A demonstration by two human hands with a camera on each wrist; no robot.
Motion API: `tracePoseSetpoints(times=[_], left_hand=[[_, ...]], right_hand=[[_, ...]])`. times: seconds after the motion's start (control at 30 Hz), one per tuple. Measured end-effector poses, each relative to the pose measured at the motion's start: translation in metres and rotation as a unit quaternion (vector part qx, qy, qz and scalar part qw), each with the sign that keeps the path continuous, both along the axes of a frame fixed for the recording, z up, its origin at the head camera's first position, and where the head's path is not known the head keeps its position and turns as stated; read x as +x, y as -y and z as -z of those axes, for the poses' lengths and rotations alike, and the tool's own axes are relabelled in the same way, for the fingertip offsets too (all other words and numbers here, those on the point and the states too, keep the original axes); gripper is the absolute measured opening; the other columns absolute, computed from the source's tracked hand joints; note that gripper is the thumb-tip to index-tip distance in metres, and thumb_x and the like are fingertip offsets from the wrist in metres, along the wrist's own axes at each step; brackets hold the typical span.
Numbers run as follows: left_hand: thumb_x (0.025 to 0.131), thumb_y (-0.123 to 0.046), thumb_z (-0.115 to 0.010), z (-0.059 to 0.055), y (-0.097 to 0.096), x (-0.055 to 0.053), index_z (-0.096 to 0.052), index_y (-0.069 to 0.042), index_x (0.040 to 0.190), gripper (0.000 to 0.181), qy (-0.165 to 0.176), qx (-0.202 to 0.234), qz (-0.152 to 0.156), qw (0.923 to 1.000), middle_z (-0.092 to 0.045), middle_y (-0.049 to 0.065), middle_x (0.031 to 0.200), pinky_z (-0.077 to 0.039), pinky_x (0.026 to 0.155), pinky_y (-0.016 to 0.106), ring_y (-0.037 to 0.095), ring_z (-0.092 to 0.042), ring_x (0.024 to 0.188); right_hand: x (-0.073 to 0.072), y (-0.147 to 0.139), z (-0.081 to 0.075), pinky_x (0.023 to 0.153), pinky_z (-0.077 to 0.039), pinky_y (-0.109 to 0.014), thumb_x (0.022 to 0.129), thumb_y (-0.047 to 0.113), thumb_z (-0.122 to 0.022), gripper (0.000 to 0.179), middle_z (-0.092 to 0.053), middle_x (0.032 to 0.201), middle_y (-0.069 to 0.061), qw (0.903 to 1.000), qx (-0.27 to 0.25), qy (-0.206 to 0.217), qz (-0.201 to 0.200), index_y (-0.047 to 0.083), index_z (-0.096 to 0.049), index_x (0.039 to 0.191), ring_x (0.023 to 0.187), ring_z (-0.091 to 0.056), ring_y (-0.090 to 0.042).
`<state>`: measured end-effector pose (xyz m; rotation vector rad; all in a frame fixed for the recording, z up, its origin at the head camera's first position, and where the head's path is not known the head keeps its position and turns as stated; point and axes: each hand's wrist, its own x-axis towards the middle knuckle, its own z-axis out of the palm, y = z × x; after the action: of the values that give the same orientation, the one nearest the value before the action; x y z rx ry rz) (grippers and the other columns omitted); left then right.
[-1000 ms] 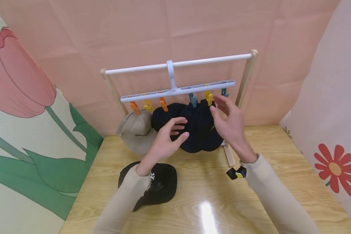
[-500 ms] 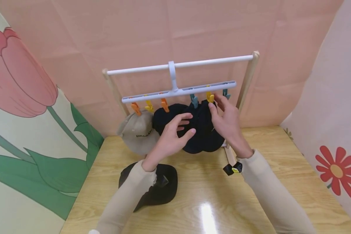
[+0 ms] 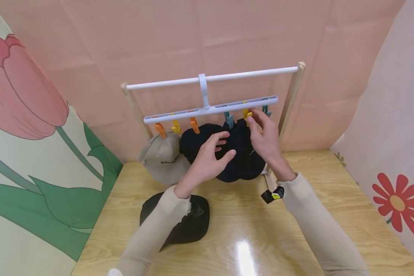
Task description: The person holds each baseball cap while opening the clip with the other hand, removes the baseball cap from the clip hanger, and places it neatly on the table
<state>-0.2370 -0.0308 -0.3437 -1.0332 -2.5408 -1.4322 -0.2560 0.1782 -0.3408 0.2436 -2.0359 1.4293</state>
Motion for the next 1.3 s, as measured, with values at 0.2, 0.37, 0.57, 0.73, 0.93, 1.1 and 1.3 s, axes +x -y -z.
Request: tracePoseSetpoints(times=[0.2, 0.37, 0.57, 0.73, 0.93, 1.1, 1.3], left_hand=[[0.105, -0.021, -0.068, 0.002, -0.006, -0.003, -0.042, -0.003, 0.159, 0.062, 0.000, -0.012, -0.006, 0.9999, -0.050, 0.013, 0.160, -0.049, 0.116, 0.038, 0.031, -0.056, 0.140], [0.106, -0.023, -0.067, 0.006, -0.013, -0.009, -0.042, -0.003, 0.159, 0.062, 0.003, -0.025, -0.019, 0.9995, -0.051, 0.015, 0.160, -0.051, 0.114, 0.037, 0.029, -0.058, 0.138], [0.106, -0.025, -0.067, 0.007, -0.018, -0.015, -0.042, -0.003, 0.160, 0.063, 0.007, -0.034, -0.035, 0.9988, -0.055, 0.018, 0.156, -0.049, 0.116, 0.044, 0.030, -0.055, 0.144], [0.107, -0.025, -0.065, 0.008, -0.023, -0.018, -0.043, -0.004, 0.160, 0.061, 0.016, -0.032, -0.036, 0.9987, -0.053, 0.017, 0.160, -0.046, 0.120, 0.044, 0.028, -0.052, 0.148], [0.108, -0.022, -0.063, 0.009, -0.027, -0.023, -0.047, -0.005, 0.157, 0.054, 0.010, -0.026, -0.031, 0.9991, -0.058, 0.016, 0.155, -0.051, 0.115, 0.042, 0.028, -0.057, 0.143], [0.108, -0.018, -0.062, 0.014, -0.028, -0.029, -0.056, -0.002, 0.146, 0.041, -0.011, 0.000, -0.025, 0.9996, -0.069, 0.014, 0.138, -0.056, 0.105, 0.034, 0.025, -0.067, 0.128], [0.108, -0.018, -0.064, 0.015, -0.028, -0.031, -0.063, -0.002, 0.138, 0.034, -0.018, 0.023, -0.032, 0.9990, -0.073, 0.014, 0.131, -0.057, 0.102, 0.029, 0.023, -0.070, 0.122]], right_hand=[[-0.006, -0.004, 0.005, 0.094, -0.050, -0.011, 0.111, 0.007, -0.054, 0.037, -0.066, 0.138, -0.027, 0.9994, -0.010, -0.011, -0.032, -0.003, -0.061, 0.146, 0.111, -0.063, -0.003], [-0.006, -0.006, 0.005, 0.098, -0.050, -0.010, 0.112, 0.010, -0.054, 0.038, -0.065, 0.139, -0.028, 0.9987, -0.013, 0.004, -0.049, -0.003, -0.060, 0.147, 0.114, -0.063, -0.001], [-0.005, -0.008, 0.003, 0.104, -0.050, -0.013, 0.113, 0.013, -0.053, 0.038, -0.066, 0.138, -0.026, 0.9973, -0.005, 0.011, -0.073, -0.001, -0.060, 0.148, 0.117, -0.064, -0.003], [-0.005, -0.011, 0.002, 0.106, -0.049, -0.014, 0.113, 0.015, -0.052, 0.037, -0.070, 0.133, -0.018, 0.9931, -0.032, 0.015, -0.112, -0.002, -0.062, 0.145, 0.119, -0.064, -0.008], [-0.007, -0.015, 0.001, 0.104, -0.050, -0.014, 0.112, 0.015, -0.055, 0.037, -0.074, 0.129, -0.007, 0.9892, -0.053, 0.027, -0.134, 0.000, -0.063, 0.144, 0.119, -0.064, -0.012], [-0.011, -0.018, 0.004, 0.102, -0.052, -0.016, 0.110, 0.012, -0.058, 0.034, -0.075, 0.127, -0.011, 0.9820, -0.086, 0.023, -0.166, -0.001, -0.065, 0.141, 0.119, -0.067, -0.016], [-0.013, -0.021, 0.006, 0.101, -0.052, -0.015, 0.109, 0.013, -0.061, 0.035, -0.078, 0.123, -0.002, 0.9771, -0.111, 0.038, -0.178, 0.000, -0.066, 0.141, 0.119, -0.068, -0.013]])
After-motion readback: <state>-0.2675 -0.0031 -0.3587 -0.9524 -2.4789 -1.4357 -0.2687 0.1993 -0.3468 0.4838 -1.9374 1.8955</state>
